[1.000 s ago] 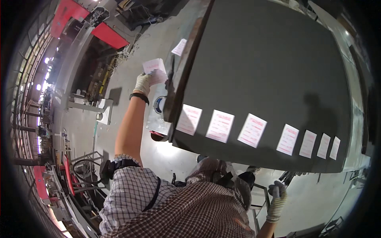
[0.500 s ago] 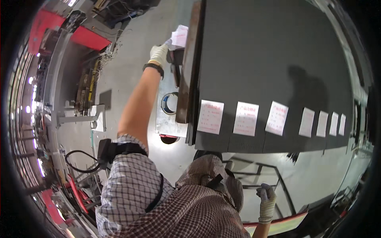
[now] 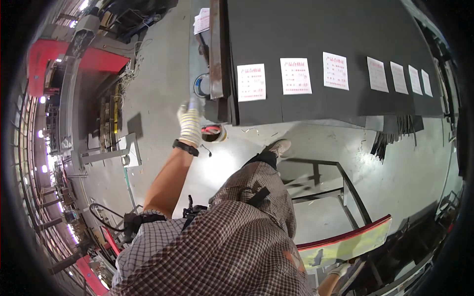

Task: Cutting foam insulation sheets and applying them to metal panel frames, followed by attaching product labels.

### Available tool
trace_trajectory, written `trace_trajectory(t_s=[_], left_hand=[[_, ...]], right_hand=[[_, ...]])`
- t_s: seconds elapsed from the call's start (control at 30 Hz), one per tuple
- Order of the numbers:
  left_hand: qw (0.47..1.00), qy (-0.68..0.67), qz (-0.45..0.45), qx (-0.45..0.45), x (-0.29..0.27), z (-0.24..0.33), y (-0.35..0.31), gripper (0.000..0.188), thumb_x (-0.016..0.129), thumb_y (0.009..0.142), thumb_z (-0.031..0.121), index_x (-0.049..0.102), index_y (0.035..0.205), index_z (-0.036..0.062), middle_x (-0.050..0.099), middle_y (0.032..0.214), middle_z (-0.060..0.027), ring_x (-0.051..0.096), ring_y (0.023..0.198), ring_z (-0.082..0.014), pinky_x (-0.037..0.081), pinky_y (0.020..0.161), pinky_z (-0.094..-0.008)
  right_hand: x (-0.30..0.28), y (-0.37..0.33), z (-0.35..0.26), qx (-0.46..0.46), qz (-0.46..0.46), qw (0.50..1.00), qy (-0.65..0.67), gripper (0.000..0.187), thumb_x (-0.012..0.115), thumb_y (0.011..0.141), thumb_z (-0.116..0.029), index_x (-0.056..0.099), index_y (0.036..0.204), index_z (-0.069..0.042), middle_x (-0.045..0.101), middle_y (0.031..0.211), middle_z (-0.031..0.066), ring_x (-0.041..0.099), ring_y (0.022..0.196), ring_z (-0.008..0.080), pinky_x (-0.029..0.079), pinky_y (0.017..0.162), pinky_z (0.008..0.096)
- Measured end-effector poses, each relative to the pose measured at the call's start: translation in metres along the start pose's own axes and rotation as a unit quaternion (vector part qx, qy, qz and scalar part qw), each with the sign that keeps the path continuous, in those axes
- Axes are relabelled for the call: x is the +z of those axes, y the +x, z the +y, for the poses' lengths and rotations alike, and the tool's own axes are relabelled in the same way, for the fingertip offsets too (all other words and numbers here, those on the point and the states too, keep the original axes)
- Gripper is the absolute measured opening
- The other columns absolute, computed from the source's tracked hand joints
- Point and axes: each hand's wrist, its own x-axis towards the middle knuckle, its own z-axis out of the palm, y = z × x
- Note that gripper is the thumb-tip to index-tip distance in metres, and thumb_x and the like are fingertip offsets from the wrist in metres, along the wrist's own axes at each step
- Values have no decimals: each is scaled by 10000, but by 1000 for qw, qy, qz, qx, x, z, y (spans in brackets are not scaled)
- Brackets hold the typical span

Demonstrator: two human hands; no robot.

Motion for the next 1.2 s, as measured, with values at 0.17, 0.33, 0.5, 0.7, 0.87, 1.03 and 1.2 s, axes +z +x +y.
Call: trace_trajectory(t_s=[0.17,0.33,0.5,0.7,0.87,1.03,1.2], left_hand=[[977,131,-135,-100,8,-7,-48,341,587,937,315,588,1119,26,648,961,-73,662,796,-210,536,627,-325],[955,159,-206,-139,26,-1,-41,410,584,936,290,507,1229,13,581,1140,-127,650,913,-280,579,747,-390],[969,126,-190,-98,42,8,-54,338,603,933,207,556,1198,1,605,1097,-119,634,920,-266,577,779,-387],[970,91,-223,-43,37,-7,-46,364,652,909,196,589,1206,-3,638,1053,-71,614,844,-197,539,724,-340],[972,96,-209,-56,38,-2,-57,338,674,888,164,617,1180,1,643,1018,-48,593,839,-135,493,727,-287],[963,4,-250,-100,37,4,-51,239,738,814,85,643,1023,21,666,901,-43,620,719,-133,528,561,-262],[953,-57,-257,-147,34,-2,-35,239,758,779,34,645,987,-1,670,870,-72,628,704,-126,537,548,-270]], right_hand=[[51,-12,15,143,-104,907,382,579,503,938,-498,557,1245,-10,602,1238,141,578,1059,301,455,917,408],[94,-31,23,157,-341,697,611,816,422,864,-710,483,1349,-56,516,1359,114,508,1177,301,396,987,469],[97,-102,-31,52,-428,720,544,853,416,856,-738,418,1410,-90,488,1376,60,466,1219,253,361,1031,432],[111,-176,-53,-190,-414,804,381,731,387,976,-551,369,1411,36,416,1435,133,403,1293,234,289,1103,341],[146,-212,-34,-505,-266,802,176,643,349,986,-503,533,1155,90,594,862,313,567,737,397,439,659,468],[74,-254,-116,-425,-415,799,-99,409,372,991,-310,542,1107,44,598,795,244,538,721,469,444,674,524],[-34,-364,-284,-701,-182,689,-25,233,591,836,-84,613,1064,-43,630,958,132,581,893,340,458,815,431]])
